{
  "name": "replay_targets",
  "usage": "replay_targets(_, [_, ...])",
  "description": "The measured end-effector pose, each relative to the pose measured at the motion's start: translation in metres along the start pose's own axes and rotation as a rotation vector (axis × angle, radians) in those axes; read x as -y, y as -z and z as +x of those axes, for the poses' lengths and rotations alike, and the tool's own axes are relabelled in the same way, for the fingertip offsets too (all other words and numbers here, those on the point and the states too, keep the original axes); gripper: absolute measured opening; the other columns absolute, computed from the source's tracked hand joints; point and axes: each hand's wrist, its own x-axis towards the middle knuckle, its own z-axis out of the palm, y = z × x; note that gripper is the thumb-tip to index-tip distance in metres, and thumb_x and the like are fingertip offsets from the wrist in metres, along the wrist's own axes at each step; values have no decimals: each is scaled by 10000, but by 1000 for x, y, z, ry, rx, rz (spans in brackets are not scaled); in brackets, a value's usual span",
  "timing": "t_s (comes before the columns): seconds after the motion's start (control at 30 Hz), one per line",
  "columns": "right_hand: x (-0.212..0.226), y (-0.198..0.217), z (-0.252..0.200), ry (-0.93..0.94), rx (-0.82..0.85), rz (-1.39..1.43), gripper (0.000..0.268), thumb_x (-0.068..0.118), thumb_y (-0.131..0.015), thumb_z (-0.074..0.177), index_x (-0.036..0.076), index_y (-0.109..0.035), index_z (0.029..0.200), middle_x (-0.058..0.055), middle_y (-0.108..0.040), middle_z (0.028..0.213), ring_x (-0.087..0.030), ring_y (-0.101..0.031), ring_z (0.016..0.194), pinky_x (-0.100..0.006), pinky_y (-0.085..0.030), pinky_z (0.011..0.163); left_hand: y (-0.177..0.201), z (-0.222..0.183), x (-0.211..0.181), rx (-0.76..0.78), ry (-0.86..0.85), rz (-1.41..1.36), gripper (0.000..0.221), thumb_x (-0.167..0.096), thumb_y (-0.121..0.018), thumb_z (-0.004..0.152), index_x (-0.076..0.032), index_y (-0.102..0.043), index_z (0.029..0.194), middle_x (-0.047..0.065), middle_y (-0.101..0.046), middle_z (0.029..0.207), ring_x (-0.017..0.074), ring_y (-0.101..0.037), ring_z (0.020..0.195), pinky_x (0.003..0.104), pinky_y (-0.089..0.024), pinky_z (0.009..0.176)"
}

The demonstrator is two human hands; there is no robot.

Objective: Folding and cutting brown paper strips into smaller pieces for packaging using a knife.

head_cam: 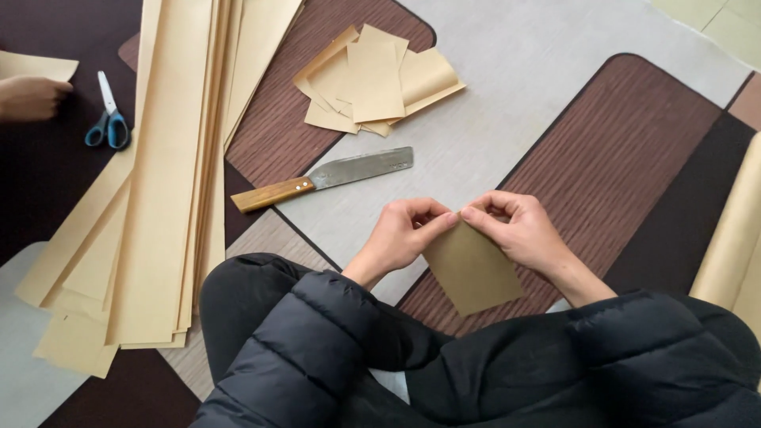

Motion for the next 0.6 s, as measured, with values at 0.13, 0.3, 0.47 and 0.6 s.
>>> replay_targets(0.13, [8, 2, 0, -7, -4, -24, 116, 169, -869, 1045, 58, -902, 1049, -15, -800, 760, -68, -722, 729, -266, -629, 672, 1, 4, -7, -16, 2, 0, 169, -304, -834, 1020, -144, -888, 1029, 24, -783, 773, 89, -686, 799, 282, -598, 706])
replay_targets(0.3, [19, 10, 0, -12, -55, 18, 143, 153, -819, 1093, 42, -896, 1048, -55, -812, 761, -94, -685, 724, -291, -625, 662, 10, 9, -17, -10, -14, -94, 175, -267, -828, 1036, -102, -883, 1019, 11, -776, 742, 55, -688, 774, 225, -588, 640])
replay_targets(0.47, [16, 11, 5, 13, -104, 64, 174, 168, -786, 1140, 26, -875, 1093, -70, -799, 763, -95, -707, 719, -279, -626, 673, 23, 10, -20, -38, -55, -152, 215, -239, -856, 1022, -25, -870, 1000, 70, -760, 712, 91, -698, 728, 237, -635, 613])
replay_targets(0.6, [8, 16, 8, 28, -116, 82, 182, 173, -776, 1155, 21, -865, 1111, -79, -795, 782, -92, -690, 743, -280, -623, 688, 28, 11, -22, -52, -73, -138, 201, -239, -859, 1023, -41, -877, 997, 75, -773, 712, 96, -722, 719, 246, -657, 614])
